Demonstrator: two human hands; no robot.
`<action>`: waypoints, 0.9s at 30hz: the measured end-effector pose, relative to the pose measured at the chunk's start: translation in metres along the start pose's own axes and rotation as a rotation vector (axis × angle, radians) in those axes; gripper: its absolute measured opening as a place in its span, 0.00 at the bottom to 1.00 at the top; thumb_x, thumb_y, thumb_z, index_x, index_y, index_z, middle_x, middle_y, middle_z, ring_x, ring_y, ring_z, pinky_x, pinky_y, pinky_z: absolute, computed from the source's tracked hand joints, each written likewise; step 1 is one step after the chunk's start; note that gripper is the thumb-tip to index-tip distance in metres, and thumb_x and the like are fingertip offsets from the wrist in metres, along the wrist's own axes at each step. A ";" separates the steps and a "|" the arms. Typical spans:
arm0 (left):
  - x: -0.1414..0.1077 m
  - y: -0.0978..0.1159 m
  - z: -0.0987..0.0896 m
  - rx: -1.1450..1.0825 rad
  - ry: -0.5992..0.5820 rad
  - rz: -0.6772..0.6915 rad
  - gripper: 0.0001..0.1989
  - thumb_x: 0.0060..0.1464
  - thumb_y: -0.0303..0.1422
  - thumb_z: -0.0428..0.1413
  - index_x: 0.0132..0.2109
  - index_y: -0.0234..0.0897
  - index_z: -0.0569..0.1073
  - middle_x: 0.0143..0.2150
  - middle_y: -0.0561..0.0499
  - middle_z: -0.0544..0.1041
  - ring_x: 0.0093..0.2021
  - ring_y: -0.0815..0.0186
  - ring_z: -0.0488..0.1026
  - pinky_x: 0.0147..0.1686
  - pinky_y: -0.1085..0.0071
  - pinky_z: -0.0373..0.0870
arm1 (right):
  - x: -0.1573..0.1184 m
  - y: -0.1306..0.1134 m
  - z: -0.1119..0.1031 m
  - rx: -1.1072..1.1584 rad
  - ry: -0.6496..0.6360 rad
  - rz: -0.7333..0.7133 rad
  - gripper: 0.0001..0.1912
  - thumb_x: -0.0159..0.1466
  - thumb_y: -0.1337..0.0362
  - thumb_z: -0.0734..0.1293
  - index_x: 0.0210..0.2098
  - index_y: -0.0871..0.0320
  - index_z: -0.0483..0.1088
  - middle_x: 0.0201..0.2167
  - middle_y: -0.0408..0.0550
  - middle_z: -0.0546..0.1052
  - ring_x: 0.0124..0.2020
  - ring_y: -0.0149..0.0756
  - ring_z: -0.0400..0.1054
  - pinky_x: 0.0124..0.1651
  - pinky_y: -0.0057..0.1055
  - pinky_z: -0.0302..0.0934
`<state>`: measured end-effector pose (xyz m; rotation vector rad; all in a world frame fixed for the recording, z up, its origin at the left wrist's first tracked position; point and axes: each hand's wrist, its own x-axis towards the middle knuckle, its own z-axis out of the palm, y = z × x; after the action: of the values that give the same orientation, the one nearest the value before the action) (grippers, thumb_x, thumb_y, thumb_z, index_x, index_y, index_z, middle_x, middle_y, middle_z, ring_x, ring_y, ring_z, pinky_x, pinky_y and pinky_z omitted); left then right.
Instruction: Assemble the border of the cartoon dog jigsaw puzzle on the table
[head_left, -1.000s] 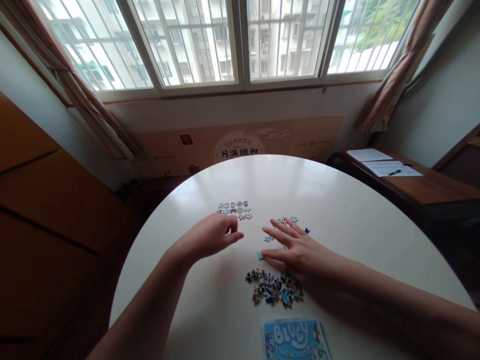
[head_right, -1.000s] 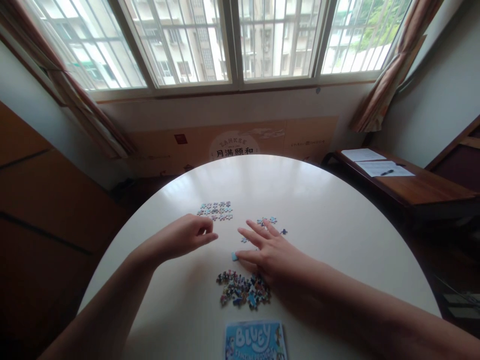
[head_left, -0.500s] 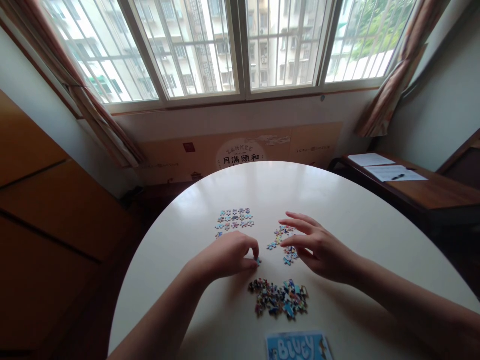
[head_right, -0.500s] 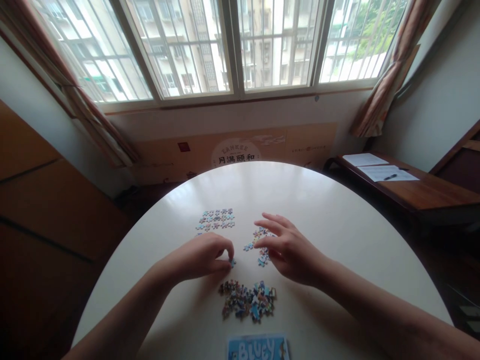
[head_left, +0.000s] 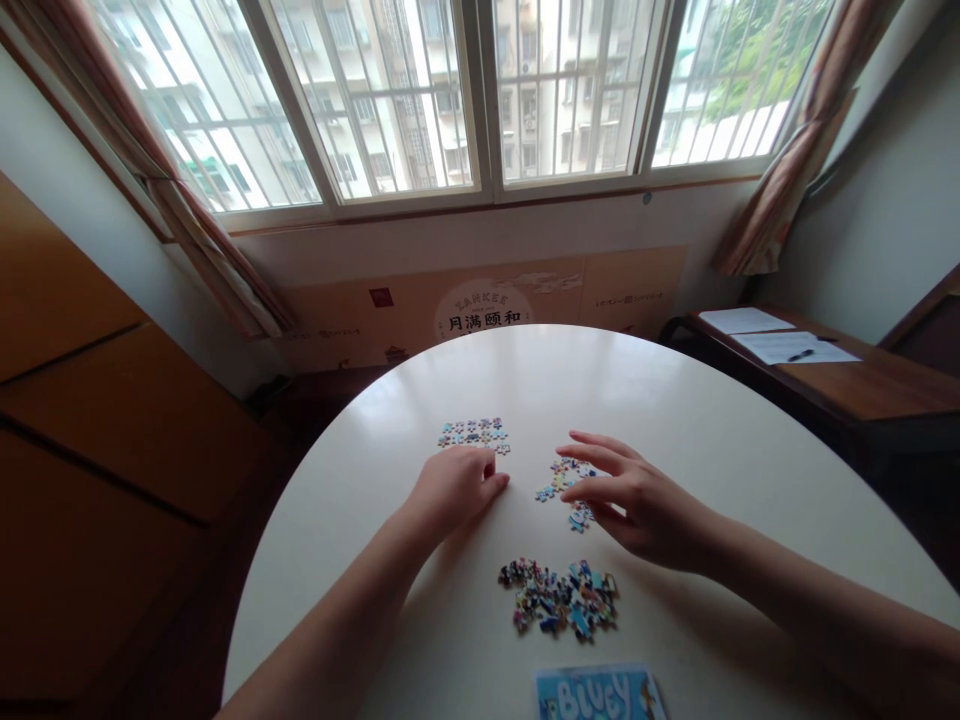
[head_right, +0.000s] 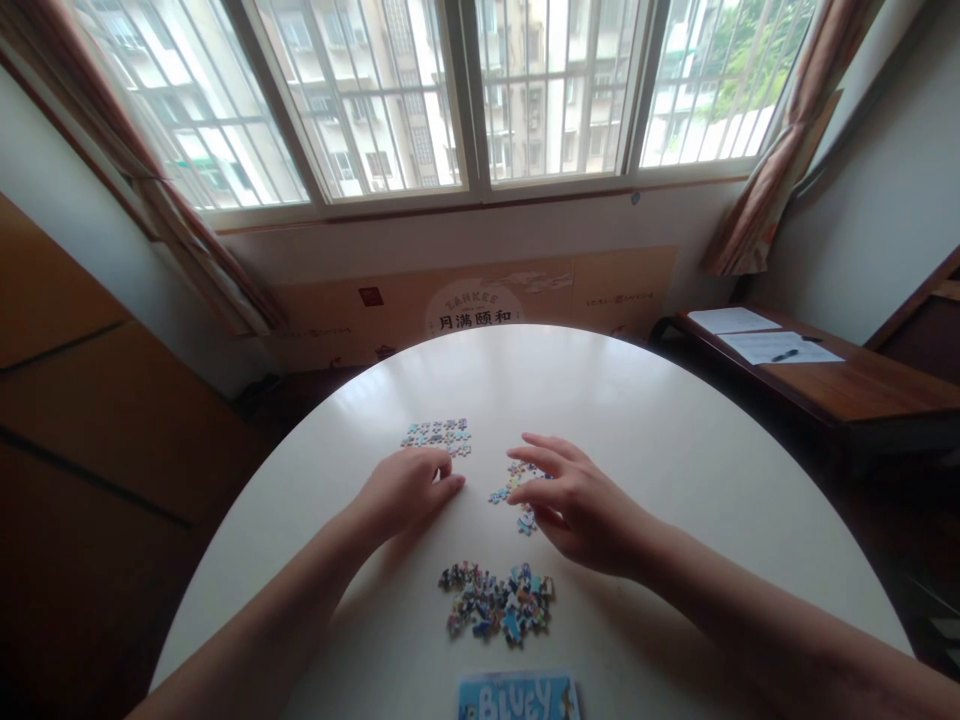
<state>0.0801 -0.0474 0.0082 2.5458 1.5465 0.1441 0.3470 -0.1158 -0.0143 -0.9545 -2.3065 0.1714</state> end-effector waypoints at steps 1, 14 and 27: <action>0.000 -0.001 0.000 0.008 0.015 -0.006 0.14 0.62 0.42 0.54 0.31 0.39 0.74 0.34 0.47 0.79 0.38 0.58 0.73 0.37 0.65 0.66 | 0.000 0.000 0.000 -0.001 0.002 -0.002 0.20 0.64 0.78 0.63 0.46 0.50 0.78 0.61 0.52 0.73 0.69 0.52 0.58 0.61 0.61 0.63; -0.001 -0.018 -0.006 -0.118 0.002 0.197 0.10 0.58 0.30 0.58 0.40 0.47 0.83 0.42 0.50 0.79 0.41 0.61 0.75 0.42 0.66 0.69 | 0.000 -0.001 -0.002 0.019 -0.004 -0.019 0.20 0.63 0.78 0.65 0.46 0.49 0.78 0.62 0.51 0.72 0.69 0.52 0.58 0.61 0.59 0.64; 0.007 0.000 0.014 -0.102 0.180 0.045 0.08 0.60 0.34 0.57 0.37 0.42 0.81 0.43 0.49 0.80 0.40 0.60 0.76 0.44 0.63 0.71 | 0.002 -0.001 -0.001 0.007 0.014 -0.021 0.19 0.63 0.78 0.65 0.45 0.50 0.78 0.61 0.52 0.73 0.68 0.52 0.59 0.61 0.59 0.64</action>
<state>0.0862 -0.0422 -0.0058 2.5488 1.4987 0.4572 0.3459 -0.1156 -0.0123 -0.9251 -2.3003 0.1632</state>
